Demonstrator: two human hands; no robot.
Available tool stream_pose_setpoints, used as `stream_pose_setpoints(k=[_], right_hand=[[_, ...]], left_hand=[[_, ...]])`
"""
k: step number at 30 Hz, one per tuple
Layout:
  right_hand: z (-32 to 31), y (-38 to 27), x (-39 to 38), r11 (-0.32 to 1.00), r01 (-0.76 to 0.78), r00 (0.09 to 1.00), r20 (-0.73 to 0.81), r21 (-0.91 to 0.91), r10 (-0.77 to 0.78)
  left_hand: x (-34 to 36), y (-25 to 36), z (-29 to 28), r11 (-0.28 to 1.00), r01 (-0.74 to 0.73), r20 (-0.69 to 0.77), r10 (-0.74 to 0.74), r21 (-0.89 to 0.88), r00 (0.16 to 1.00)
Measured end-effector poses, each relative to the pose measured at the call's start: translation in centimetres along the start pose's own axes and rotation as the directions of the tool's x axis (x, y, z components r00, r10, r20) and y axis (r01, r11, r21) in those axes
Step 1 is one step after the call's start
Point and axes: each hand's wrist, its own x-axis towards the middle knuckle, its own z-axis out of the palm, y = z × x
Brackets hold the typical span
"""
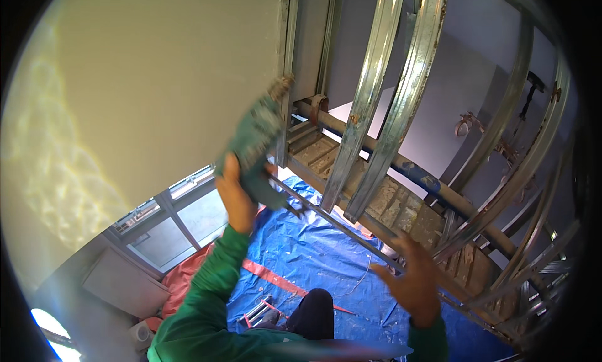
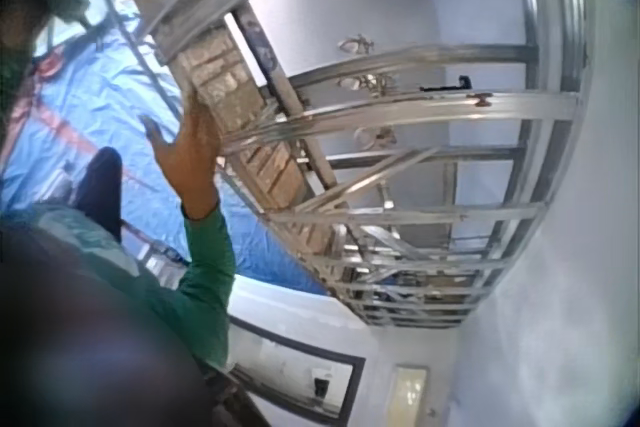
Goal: The person uses a corded drill to fasten metal studs to the ceiling framework. They repeatedly position the drill, drive screws into the metal, and reposition to continue along the frame.
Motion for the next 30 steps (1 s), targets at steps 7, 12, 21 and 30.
stream_pose_setpoints(k=[7, 12, 21, 30], right_hand=[[8.2, -3.4, 0.7, 0.945, 0.297, 0.935, 0.157, 0.136, -0.317], [9.3, -1.5, -2.7, 0.877, -0.211, 0.926, 0.375, 0.431, 0.038], [10.4, 0.8, -10.7, 0.927, -0.103, 0.975, -0.15, 0.361, 0.166], [8.0, 6.2, -15.3, 0.966, -0.222, 0.868, -0.425, 0.129, 0.256]], left_hand=[[-18.1, -4.1, 3.1, 0.916, 0.351, 0.048, -0.349, -0.195, 0.936], [-21.1, -5.5, 2.5, 0.971, 0.235, 0.291, -0.234, 0.033, 0.928], [-19.1, -2.9, 4.5, 0.985, 0.05, 0.962, -0.17, 0.163, 0.214], [17.2, 0.6, 11.7, 0.255, -0.851, 0.785, 0.332, 0.459, 0.523]])
